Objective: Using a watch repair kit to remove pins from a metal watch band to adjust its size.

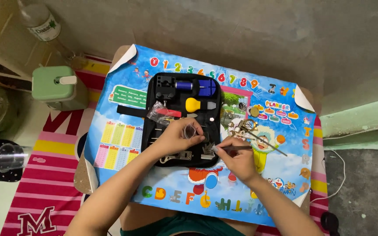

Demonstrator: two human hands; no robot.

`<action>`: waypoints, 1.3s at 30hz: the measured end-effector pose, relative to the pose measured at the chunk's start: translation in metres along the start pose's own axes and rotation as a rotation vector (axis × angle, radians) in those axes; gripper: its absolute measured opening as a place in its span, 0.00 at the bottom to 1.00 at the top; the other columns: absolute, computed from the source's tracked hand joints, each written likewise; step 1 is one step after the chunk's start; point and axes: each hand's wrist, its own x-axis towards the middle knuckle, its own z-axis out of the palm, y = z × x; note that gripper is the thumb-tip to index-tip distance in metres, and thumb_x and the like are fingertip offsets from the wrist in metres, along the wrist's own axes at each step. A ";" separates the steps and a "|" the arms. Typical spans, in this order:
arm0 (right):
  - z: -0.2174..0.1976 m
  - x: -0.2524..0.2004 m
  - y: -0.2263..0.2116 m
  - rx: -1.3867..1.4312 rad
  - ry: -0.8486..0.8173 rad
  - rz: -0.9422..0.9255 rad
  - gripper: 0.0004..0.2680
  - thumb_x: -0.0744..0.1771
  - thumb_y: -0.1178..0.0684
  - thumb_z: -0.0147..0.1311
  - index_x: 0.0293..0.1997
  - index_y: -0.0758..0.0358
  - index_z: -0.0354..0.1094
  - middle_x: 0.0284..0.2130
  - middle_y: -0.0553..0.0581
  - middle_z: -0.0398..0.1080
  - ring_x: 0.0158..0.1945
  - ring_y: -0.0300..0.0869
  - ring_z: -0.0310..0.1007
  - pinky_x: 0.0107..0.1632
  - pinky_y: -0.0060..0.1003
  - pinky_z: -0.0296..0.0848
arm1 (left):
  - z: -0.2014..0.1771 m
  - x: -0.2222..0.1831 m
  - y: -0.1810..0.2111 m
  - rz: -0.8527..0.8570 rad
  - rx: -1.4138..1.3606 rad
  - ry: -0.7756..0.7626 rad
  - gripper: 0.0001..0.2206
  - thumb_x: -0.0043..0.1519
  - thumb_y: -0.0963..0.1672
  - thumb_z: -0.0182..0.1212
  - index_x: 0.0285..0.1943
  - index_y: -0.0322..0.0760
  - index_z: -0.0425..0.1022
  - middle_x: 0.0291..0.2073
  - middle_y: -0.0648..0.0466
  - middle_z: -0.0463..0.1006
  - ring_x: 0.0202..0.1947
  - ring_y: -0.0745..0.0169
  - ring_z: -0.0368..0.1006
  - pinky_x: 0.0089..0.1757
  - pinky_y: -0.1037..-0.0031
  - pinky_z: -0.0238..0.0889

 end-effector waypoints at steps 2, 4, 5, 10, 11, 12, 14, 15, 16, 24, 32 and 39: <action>0.001 -0.002 0.001 -0.028 0.006 0.001 0.02 0.61 0.64 0.64 0.29 0.65 0.77 0.16 0.57 0.73 0.17 0.36 0.66 0.20 0.28 0.63 | 0.000 0.000 0.001 -0.001 -0.002 0.002 0.06 0.53 0.42 0.72 0.37 0.37 0.82 0.25 0.47 0.77 0.31 0.54 0.76 0.39 0.69 0.67; 0.004 -0.003 0.000 -0.075 0.009 0.003 0.02 0.62 0.63 0.64 0.29 0.64 0.78 0.18 0.58 0.75 0.18 0.39 0.68 0.21 0.30 0.64 | 0.000 0.000 0.003 0.000 0.016 -0.004 0.06 0.53 0.41 0.72 0.36 0.36 0.82 0.24 0.46 0.76 0.31 0.52 0.76 0.38 0.68 0.67; 0.004 -0.003 0.001 -0.074 0.009 0.007 0.02 0.62 0.63 0.64 0.29 0.64 0.78 0.18 0.58 0.75 0.18 0.39 0.68 0.21 0.30 0.64 | 0.000 0.000 0.002 -0.003 0.015 -0.005 0.06 0.53 0.41 0.72 0.36 0.36 0.82 0.24 0.46 0.76 0.31 0.52 0.76 0.38 0.68 0.67; 0.005 -0.004 0.001 -0.090 0.009 -0.015 0.02 0.63 0.63 0.62 0.29 0.64 0.77 0.19 0.58 0.75 0.19 0.41 0.71 0.22 0.30 0.66 | 0.000 0.000 0.005 -0.007 0.019 -0.007 0.05 0.53 0.40 0.71 0.36 0.36 0.82 0.23 0.47 0.77 0.30 0.53 0.75 0.38 0.69 0.67; 0.005 -0.004 0.000 -0.090 0.010 -0.018 0.02 0.63 0.63 0.62 0.29 0.64 0.77 0.19 0.58 0.75 0.19 0.41 0.71 0.22 0.30 0.66 | 0.001 0.000 0.004 -0.004 0.020 -0.007 0.05 0.53 0.40 0.71 0.36 0.36 0.82 0.23 0.47 0.77 0.30 0.53 0.75 0.38 0.69 0.67; 0.005 -0.004 0.000 -0.106 0.007 -0.021 0.02 0.63 0.63 0.62 0.29 0.64 0.77 0.19 0.58 0.76 0.19 0.42 0.71 0.22 0.30 0.66 | 0.001 0.000 0.004 0.003 0.019 -0.003 0.05 0.53 0.41 0.71 0.36 0.36 0.82 0.24 0.47 0.77 0.31 0.53 0.75 0.39 0.69 0.67; 0.006 -0.005 0.001 -0.122 0.005 -0.026 0.02 0.63 0.63 0.62 0.29 0.64 0.77 0.19 0.58 0.76 0.19 0.42 0.71 0.22 0.31 0.66 | 0.001 0.000 0.003 0.012 0.019 0.002 0.06 0.53 0.41 0.71 0.36 0.36 0.82 0.24 0.46 0.77 0.31 0.53 0.75 0.39 0.68 0.66; 0.006 -0.006 0.003 -0.119 0.014 -0.019 0.02 0.63 0.62 0.63 0.29 0.64 0.77 0.19 0.58 0.76 0.19 0.42 0.71 0.22 0.31 0.66 | 0.001 0.000 0.002 0.018 0.013 0.002 0.06 0.53 0.41 0.71 0.36 0.36 0.82 0.24 0.46 0.77 0.31 0.52 0.75 0.39 0.68 0.66; 0.006 -0.008 0.005 -0.116 0.023 -0.010 0.02 0.63 0.62 0.63 0.29 0.64 0.77 0.19 0.58 0.76 0.19 0.42 0.71 0.22 0.31 0.67 | 0.001 0.000 0.001 0.021 0.006 0.002 0.06 0.53 0.41 0.72 0.36 0.36 0.82 0.24 0.46 0.76 0.31 0.52 0.75 0.39 0.68 0.66; 0.003 -0.008 0.010 -0.100 0.015 0.020 0.02 0.63 0.62 0.63 0.29 0.64 0.77 0.19 0.57 0.76 0.20 0.40 0.71 0.24 0.31 0.66 | 0.002 -0.001 0.000 0.038 0.000 0.005 0.06 0.54 0.42 0.72 0.36 0.36 0.82 0.24 0.46 0.77 0.30 0.52 0.76 0.39 0.69 0.67; 0.004 -0.010 0.012 -0.028 0.023 0.098 0.02 0.63 0.62 0.64 0.29 0.65 0.77 0.18 0.58 0.75 0.18 0.39 0.68 0.22 0.29 0.66 | 0.002 0.000 -0.003 0.036 0.008 0.002 0.05 0.53 0.41 0.71 0.36 0.36 0.81 0.24 0.47 0.76 0.30 0.53 0.76 0.38 0.69 0.67; 0.000 0.000 0.013 0.541 0.082 0.108 0.04 0.67 0.64 0.57 0.33 0.65 0.67 0.21 0.59 0.70 0.26 0.40 0.72 0.26 0.25 0.65 | 0.002 0.001 -0.003 0.106 0.095 -0.014 0.06 0.53 0.42 0.72 0.36 0.38 0.81 0.26 0.47 0.78 0.32 0.47 0.76 0.37 0.65 0.68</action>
